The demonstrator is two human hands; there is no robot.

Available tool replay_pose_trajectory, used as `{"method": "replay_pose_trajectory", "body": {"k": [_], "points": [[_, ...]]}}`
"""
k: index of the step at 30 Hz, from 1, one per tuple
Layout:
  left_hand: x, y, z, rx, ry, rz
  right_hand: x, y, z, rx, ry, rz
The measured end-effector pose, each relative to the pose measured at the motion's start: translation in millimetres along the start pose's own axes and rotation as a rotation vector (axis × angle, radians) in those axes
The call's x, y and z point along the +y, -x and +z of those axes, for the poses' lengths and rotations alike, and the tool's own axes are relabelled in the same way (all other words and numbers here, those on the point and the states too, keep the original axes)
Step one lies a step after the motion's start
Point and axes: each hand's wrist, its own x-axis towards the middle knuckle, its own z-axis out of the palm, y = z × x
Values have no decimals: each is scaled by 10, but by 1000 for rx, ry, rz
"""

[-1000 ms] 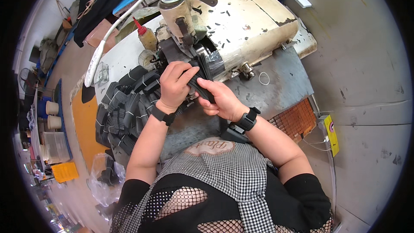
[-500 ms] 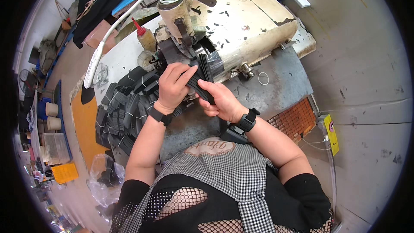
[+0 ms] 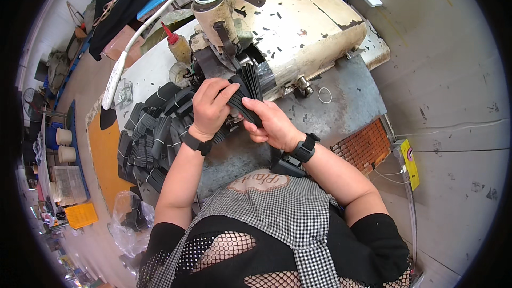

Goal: The recorder is organizing, stacking, and bundling small black shoe components at an industrial workstation.

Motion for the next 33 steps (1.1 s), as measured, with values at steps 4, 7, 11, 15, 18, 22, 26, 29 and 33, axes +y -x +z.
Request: {"method": "replay_pose_trajectory", "body": {"k": [4,7,11,15,18,22,26,29,33], "points": [[11,-79,-11,-12,11,-44,-19,-36,17,-15,2,-27],[11,-94,1,-38,25,-20,-11,-22,-18,-3,-27,-22],[10,-67,1,-49,27,-19,-1,0,-10,24,-20,-25],[-7,-35,-6,-10,49,0,11,3,1,29,-16,-32],[-9,-44,-17,-18,52,-9,7,4,4,31,-23,-29],[3,-95,-19,-39,38,-27,-8,-17,-12,16,-26,-32],[1,-121,-1,-49,24,-6,12,-24,-66,16,-69,-55],[24,-110,-6,-34,87,-37,23,-20,-70,16,-67,-50],[23,-136,-18,-49,42,0,22,-13,-33,39,-76,-73]]}}
